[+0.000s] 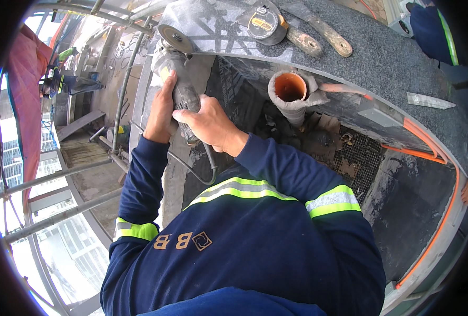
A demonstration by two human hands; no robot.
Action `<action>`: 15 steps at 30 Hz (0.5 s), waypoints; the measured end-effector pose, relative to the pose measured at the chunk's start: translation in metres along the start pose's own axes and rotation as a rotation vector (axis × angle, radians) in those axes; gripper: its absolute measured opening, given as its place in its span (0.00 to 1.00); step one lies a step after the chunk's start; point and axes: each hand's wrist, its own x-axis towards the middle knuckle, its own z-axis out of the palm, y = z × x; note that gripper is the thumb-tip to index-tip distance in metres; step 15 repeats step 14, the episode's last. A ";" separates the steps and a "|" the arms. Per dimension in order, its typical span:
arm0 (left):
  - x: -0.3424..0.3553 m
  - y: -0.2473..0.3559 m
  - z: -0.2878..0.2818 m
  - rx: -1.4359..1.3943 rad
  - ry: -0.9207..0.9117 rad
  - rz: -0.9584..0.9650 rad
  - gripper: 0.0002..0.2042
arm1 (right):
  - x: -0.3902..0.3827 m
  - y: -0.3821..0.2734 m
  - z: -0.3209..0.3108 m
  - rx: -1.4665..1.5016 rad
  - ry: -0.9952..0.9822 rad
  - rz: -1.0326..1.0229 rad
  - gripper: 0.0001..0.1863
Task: The person measures a stone slab with a tape measure and square, marks a cut line, and uses an angle grinder to cut the slab. The person handles the slab and tools while working on scaffolding.
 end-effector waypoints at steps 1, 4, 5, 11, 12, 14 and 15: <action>0.002 -0.001 -0.002 -0.001 0.009 -0.010 0.24 | 0.001 0.001 0.001 0.013 0.002 -0.003 0.16; 0.006 -0.001 -0.004 -0.011 0.005 0.000 0.24 | 0.004 0.000 -0.001 -0.018 -0.005 0.008 0.16; 0.006 -0.001 -0.005 -0.015 0.000 0.010 0.25 | 0.004 -0.001 -0.001 -0.040 -0.010 0.015 0.16; 0.015 -0.003 -0.008 0.014 0.008 0.016 0.25 | 0.008 -0.005 -0.001 -0.006 -0.024 0.006 0.16; 0.017 -0.003 -0.009 0.016 0.007 0.016 0.25 | 0.009 -0.006 -0.001 0.000 -0.027 0.009 0.16; 0.021 -0.003 -0.012 0.024 0.006 0.015 0.25 | 0.012 -0.006 -0.001 0.013 -0.034 0.014 0.16; 0.021 -0.003 -0.012 0.024 0.006 0.015 0.25 | 0.012 -0.006 -0.001 0.013 -0.034 0.014 0.16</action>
